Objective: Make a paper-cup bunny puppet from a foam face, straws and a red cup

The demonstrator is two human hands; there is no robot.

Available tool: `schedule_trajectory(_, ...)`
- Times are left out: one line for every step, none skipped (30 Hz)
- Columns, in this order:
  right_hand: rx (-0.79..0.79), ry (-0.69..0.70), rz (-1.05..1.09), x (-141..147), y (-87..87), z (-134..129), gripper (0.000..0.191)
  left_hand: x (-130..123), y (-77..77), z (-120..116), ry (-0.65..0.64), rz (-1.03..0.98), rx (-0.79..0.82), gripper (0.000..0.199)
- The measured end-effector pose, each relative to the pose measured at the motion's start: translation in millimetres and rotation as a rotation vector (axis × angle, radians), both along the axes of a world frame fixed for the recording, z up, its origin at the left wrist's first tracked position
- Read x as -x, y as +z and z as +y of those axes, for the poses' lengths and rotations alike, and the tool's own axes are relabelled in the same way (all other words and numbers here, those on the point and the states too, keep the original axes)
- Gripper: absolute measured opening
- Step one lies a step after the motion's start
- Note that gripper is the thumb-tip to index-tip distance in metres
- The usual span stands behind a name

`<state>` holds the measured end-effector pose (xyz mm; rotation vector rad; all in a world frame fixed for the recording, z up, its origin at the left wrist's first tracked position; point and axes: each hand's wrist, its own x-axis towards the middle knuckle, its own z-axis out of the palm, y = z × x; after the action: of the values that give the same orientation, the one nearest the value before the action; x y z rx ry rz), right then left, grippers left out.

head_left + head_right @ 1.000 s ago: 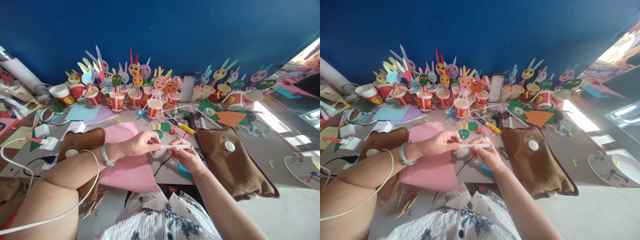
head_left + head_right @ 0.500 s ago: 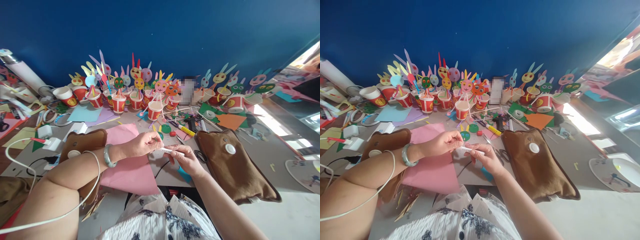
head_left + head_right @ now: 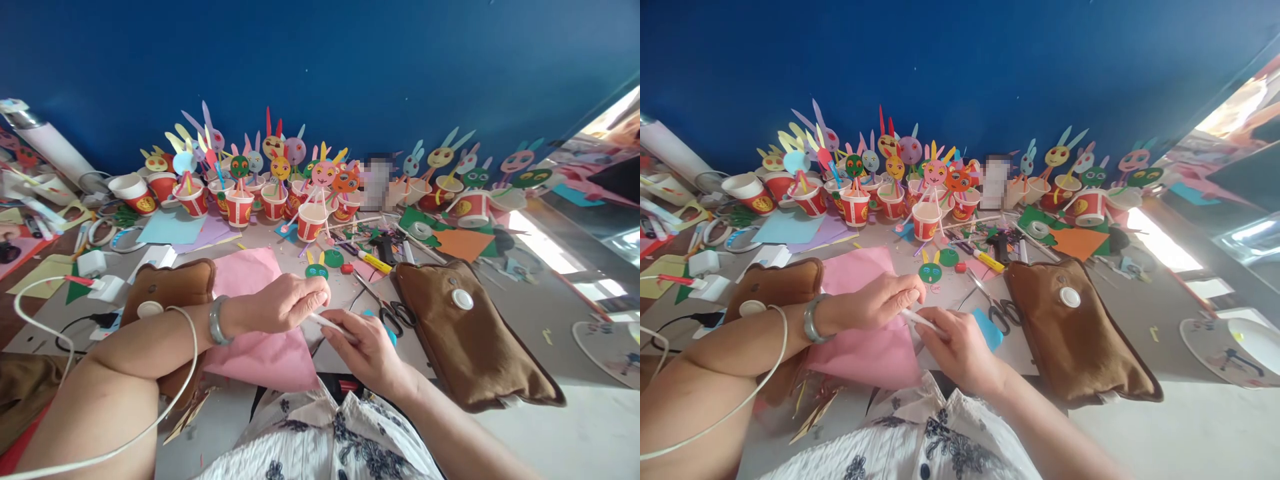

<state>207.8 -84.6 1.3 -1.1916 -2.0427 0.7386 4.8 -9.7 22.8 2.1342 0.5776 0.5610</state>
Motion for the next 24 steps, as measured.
schedule_trajectory(0.014, 0.002, 0.008, 2, 2.1, -4, 0.022, 1, -0.4, -2, -0.011, -0.003, -0.007, 0.024)
schedule_trajectory(0.033, 0.002, 0.012, 4, 4.3, -8, 0.023, 2, -0.9, -3, -0.020, -0.008, -0.014, 0.023)
schedule_trajectory(0.053, -0.001, 0.013, 5, 6.7, -10, 0.023, 3, -1.5, -4, -0.030, -0.017, -0.026, 0.021)
schedule_trajectory(0.071, -0.007, 0.010, 6, 9.2, -13, 0.025, 3, -1.9, -5, -0.040, -0.026, -0.039, 0.020)
schedule_trajectory(0.085, -0.015, 0.004, 6, 11.8, -14, 0.026, 3, -2.2, -6, -0.053, -0.034, -0.053, 0.019)
schedule_trajectory(0.095, -0.019, -0.002, 7, 14.2, -16, 0.026, 3, -2.2, -6, -0.067, -0.043, -0.066, 0.017)
schedule_trajectory(0.101, -0.020, -0.007, 7, 16.1, -16, 0.027, 3, -2.2, -7, -0.079, -0.049, -0.074, 0.017)
schedule_trajectory(0.103, -0.019, -0.011, 7, 17.3, -17, 0.027, 3, -2.3, -7, -0.090, -0.052, -0.080, 0.016)
schedule_trajectory(0.097, -0.018, -0.016, 7, 17.8, -18, 0.027, 2, -2.6, -6, -0.098, -0.051, -0.087, 0.016)
schedule_trajectory(0.088, -0.018, -0.025, 7, 17.4, -18, 0.026, 1, -3.4, -6, -0.100, -0.044, -0.096, 0.016)
schedule_trajectory(0.073, -0.017, -0.039, 7, 16.2, -19, 0.026, 0, -4.7, -6, -0.092, -0.031, -0.108, 0.017)
schedule_trajectory(0.048, -0.015, -0.059, 6, 14.5, -19, 0.026, -1, -6.6, -5, -0.078, -0.014, -0.118, 0.017)
schedule_trajectory(0.010, -0.011, -0.086, 4, 12.4, -19, 0.026, -2, -8.8, -4, -0.061, 0.001, -0.123, 0.018)
schedule_trajectory(-0.039, 0.000, -0.119, 2, 10.1, -19, 0.027, -2, -11.2, -3, -0.042, 0.008, -0.120, 0.020)
schedule_trajectory(-0.094, 0.018, -0.159, -2, 7.7, -19, 0.027, -3, -13.6, -2, -0.024, 0.005, -0.107, 0.022)
schedule_trajectory(-0.154, 0.038, -0.204, -7, 5.6, -17, 0.026, -4, -15.5, -1, -0.004, -0.011, -0.088, 0.026)
schedule_trajectory(-0.207, 0.056, -0.250, -13, 3.7, -15, 0.025, -4, -17.0, 0, 0.019, -0.038, -0.070, 0.029)
schedule_trajectory(-0.248, 0.065, -0.295, -21, 2.2, -13, 0.024, -4, -17.9, 2, 0.045, -0.068, -0.056, 0.031)
schedule_trajectory(-0.280, 0.053, -0.336, -30, 1.1, -9, 0.023, -3, -18.4, 4, 0.077, -0.099, -0.049, 0.033)
schedule_trajectory(-0.293, 0.021, -0.376, -40, 0.6, -4, 0.023, -3, -18.8, 6, 0.108, -0.124, -0.048, 0.035)
schedule_trajectory(-0.308, -0.033, -0.411, -52, 0.7, 1, 0.024, -2, -19.2, 8, 0.137, -0.141, -0.048, 0.036)
schedule_trajectory(-0.323, -0.110, -0.449, -65, 1.5, 8, 0.026, -2, -20.0, 10, 0.165, -0.152, -0.052, 0.036)
schedule_trajectory(-0.325, -0.200, -0.496, -79, 2.8, 15, 0.027, -3, -21.5, 12, 0.189, -0.143, -0.055, 0.036)
schedule_trajectory(-0.302, -0.290, -0.541, -93, 4.6, 23, 0.029, -3, -23.7, 14, 0.210, -0.158, -0.065, 0.035)
